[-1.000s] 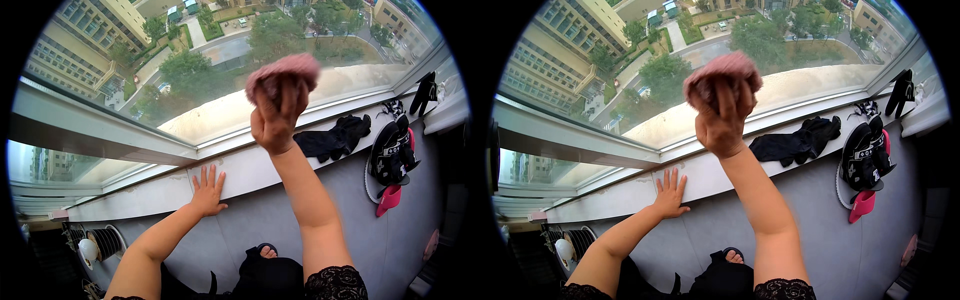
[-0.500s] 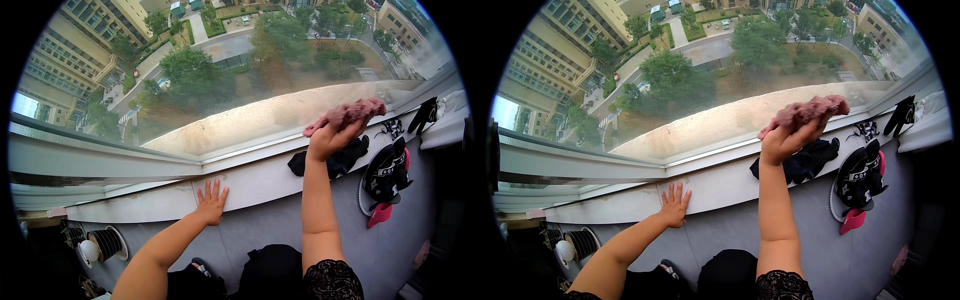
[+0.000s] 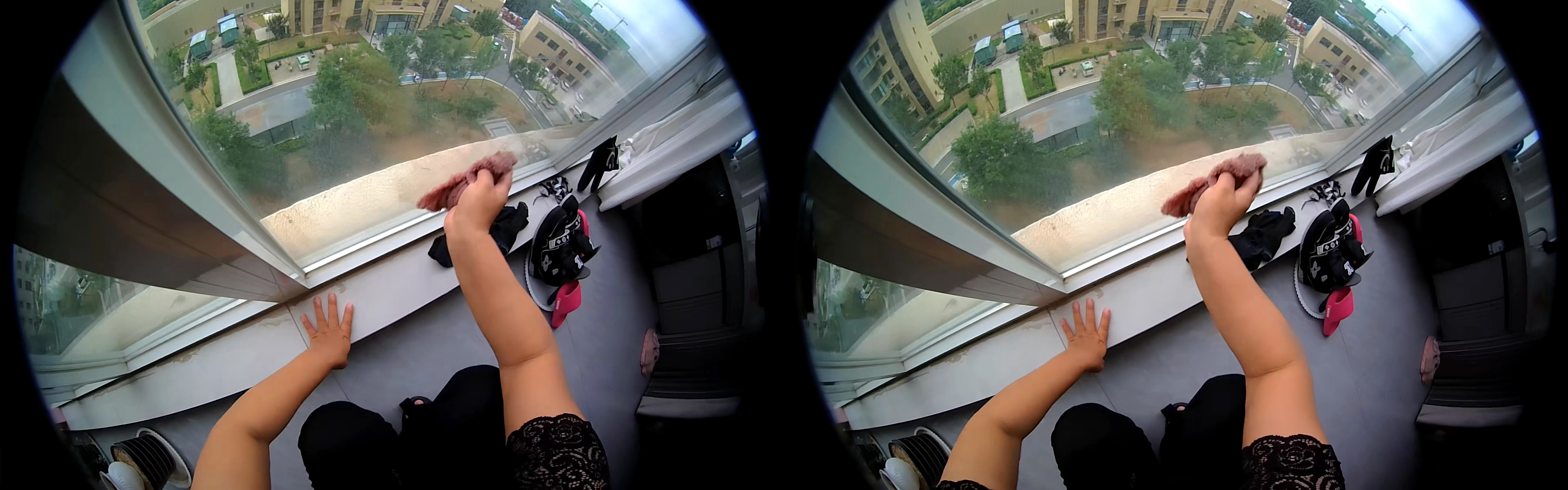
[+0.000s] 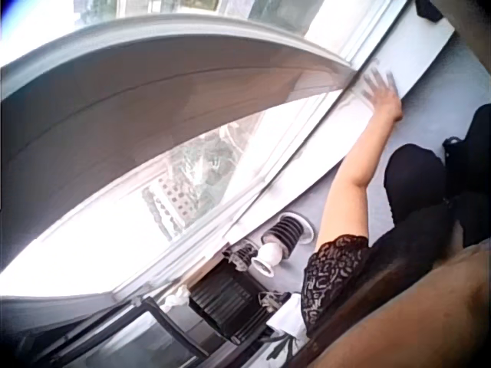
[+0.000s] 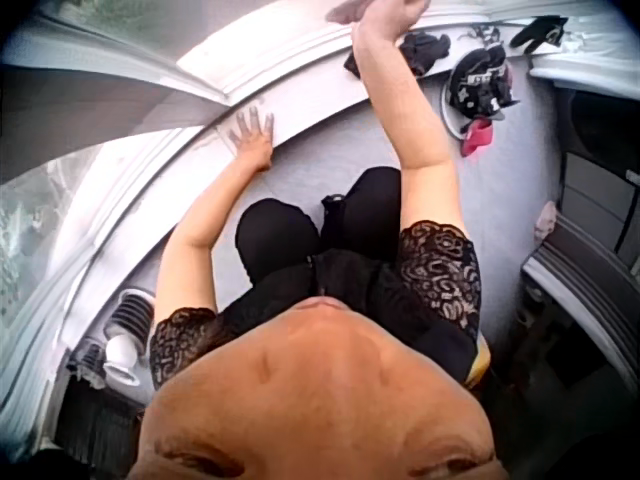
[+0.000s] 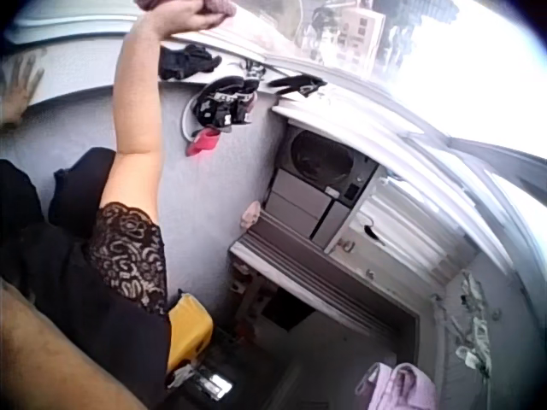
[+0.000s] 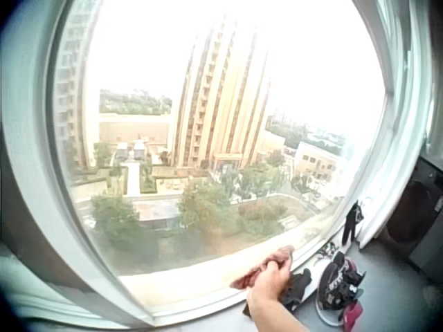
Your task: The person wipes the window glass and the window sill with a pink cloth. They then rinse the cloth under running water in a sink.
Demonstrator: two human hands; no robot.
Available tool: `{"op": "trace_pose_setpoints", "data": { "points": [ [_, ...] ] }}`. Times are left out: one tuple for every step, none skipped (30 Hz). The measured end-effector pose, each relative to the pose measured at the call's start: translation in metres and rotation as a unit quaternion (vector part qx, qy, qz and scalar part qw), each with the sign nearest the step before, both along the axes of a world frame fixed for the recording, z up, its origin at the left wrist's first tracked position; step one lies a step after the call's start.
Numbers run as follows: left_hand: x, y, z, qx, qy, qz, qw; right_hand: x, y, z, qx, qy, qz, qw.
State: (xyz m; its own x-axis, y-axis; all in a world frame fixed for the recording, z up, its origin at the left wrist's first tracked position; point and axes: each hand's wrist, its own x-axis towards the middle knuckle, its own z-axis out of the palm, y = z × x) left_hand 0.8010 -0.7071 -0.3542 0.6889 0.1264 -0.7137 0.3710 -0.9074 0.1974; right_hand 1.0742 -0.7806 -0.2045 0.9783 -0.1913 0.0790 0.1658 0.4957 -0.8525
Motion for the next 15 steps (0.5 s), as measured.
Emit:
{"op": "trace_pose_setpoints", "data": {
  "points": [
    [-0.004, 0.0, -0.002, 0.001, -0.001, 0.001, 1.0, 0.009, -0.001, 0.021, -0.008, -0.039, -0.006, 0.999],
    [-0.003, -0.001, 0.006, -0.015, -0.009, 0.006, 1.0, 0.033, -0.014, 0.029, -0.029, -0.06, -0.027, 0.997],
    [-0.009, 0.001, 0.002, -0.018, -0.004, 0.005, 1.0, 0.03, -0.006, 0.057, 0.003, 0.008, -0.055, 0.998],
    [-0.009, 0.004, 0.0, -0.015, -0.01, 0.004, 1.0, 0.045, -0.011, 0.069, 0.002, 0.068, -0.075, 0.995],
    [-0.006, 0.003, 0.005, -0.025, -0.005, -0.002, 1.0, 0.073, -0.024, 0.072, 0.033, 0.129, -0.111, 0.985],
    [-0.008, 0.003, 0.006, -0.027, -0.001, 0.0, 1.0, 0.091, -0.037, 0.064, 0.037, 0.181, -0.07, 0.98],
    [-0.007, 0.005, 0.007, -0.028, -0.001, 0.002, 1.0, 0.098, -0.04, 0.057, 0.038, 0.199, -0.073, 0.977],
    [-0.006, 0.004, 0.008, -0.03, -0.002, 0.004, 1.0, 0.105, -0.045, 0.048, 0.037, 0.216, -0.075, 0.973],
    [-0.002, 0.004, 0.008, -0.036, -0.013, -0.002, 0.999, 0.121, -0.061, 0.021, 0.042, 0.193, -0.035, 0.98],
    [-0.003, 0.002, 0.008, -0.039, -0.019, -0.006, 0.999, 0.136, -0.076, -0.011, 0.047, 0.173, 0.008, 0.984],
    [-0.005, 0.002, 0.007, -0.037, -0.025, 0.0, 0.999, 0.138, -0.076, -0.033, 0.055, 0.19, 0.014, 0.98],
    [-0.008, 0.003, 0.004, -0.032, -0.029, -0.001, 0.999, 0.132, -0.074, -0.05, 0.066, 0.21, 0.022, 0.975],
    [-0.009, 0.003, 0.002, -0.025, -0.035, -0.002, 0.999, 0.121, -0.068, -0.061, 0.063, 0.214, 0.016, 0.975],
    [-0.01, 0.003, 0.001, -0.019, -0.041, -0.004, 0.999, 0.111, -0.06, -0.064, 0.058, 0.216, 0.011, 0.975],
    [-0.01, 0.0, 0.003, -0.02, -0.044, -0.008, 0.999, 0.109, -0.056, -0.056, 0.025, 0.101, -0.043, 0.994]
  ]
}}
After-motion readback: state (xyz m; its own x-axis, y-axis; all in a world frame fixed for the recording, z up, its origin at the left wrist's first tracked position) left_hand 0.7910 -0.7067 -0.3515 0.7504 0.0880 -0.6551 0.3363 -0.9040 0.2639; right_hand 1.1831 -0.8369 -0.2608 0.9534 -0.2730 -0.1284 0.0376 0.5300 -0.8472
